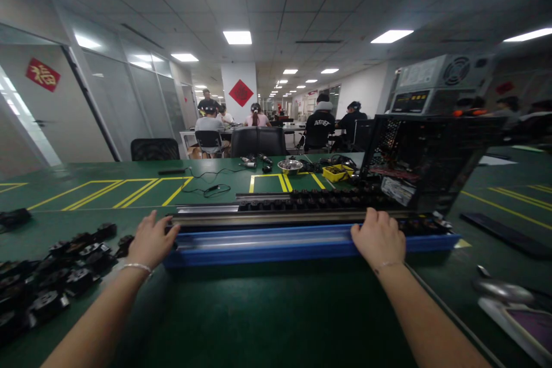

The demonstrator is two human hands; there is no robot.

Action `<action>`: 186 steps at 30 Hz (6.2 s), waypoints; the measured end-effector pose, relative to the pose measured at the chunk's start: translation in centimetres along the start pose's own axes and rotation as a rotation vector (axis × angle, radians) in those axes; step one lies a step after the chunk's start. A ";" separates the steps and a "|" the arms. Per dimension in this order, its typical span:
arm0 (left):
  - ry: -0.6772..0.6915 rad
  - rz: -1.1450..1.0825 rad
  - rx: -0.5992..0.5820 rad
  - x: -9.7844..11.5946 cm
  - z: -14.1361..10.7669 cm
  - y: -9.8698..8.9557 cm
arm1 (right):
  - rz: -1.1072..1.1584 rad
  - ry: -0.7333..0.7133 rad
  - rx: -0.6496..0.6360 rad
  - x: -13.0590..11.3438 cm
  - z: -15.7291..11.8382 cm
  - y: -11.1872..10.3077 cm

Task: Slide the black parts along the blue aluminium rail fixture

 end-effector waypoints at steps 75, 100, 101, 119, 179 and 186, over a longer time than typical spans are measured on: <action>0.584 -0.068 0.099 16.6 -12.9 3.6 | 0.171 -0.116 -0.315 0.0 0.2 2.6; 0.582 -0.049 0.083 16.7 -13.0 3.4 | 0.257 -0.123 -0.305 -1.1 -0.3 2.6; 0.579 -0.048 0.078 16.7 -13.0 3.4 | 0.263 -0.124 -0.304 -1.1 -0.3 2.6; 0.579 -0.039 0.062 16.8 -13.0 3.1 | 0.355 -0.142 -0.332 -2.2 -0.8 2.8; 0.605 -0.044 0.111 16.5 -13.0 3.5 | 0.435 -0.287 -0.263 -3.9 -2.0 2.6; 0.602 -0.043 0.119 16.5 -13.0 3.6 | 0.453 -0.300 -0.255 -4.1 -2.1 2.6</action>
Point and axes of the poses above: each hand's wrist, its own z-axis towards the middle knuckle, its own y-axis out of the palm, x = y × z, the point moved 2 cm from there along z, towards the middle knuckle, and after that the axes turned 6 degrees about -y, right-handed, at the moved point
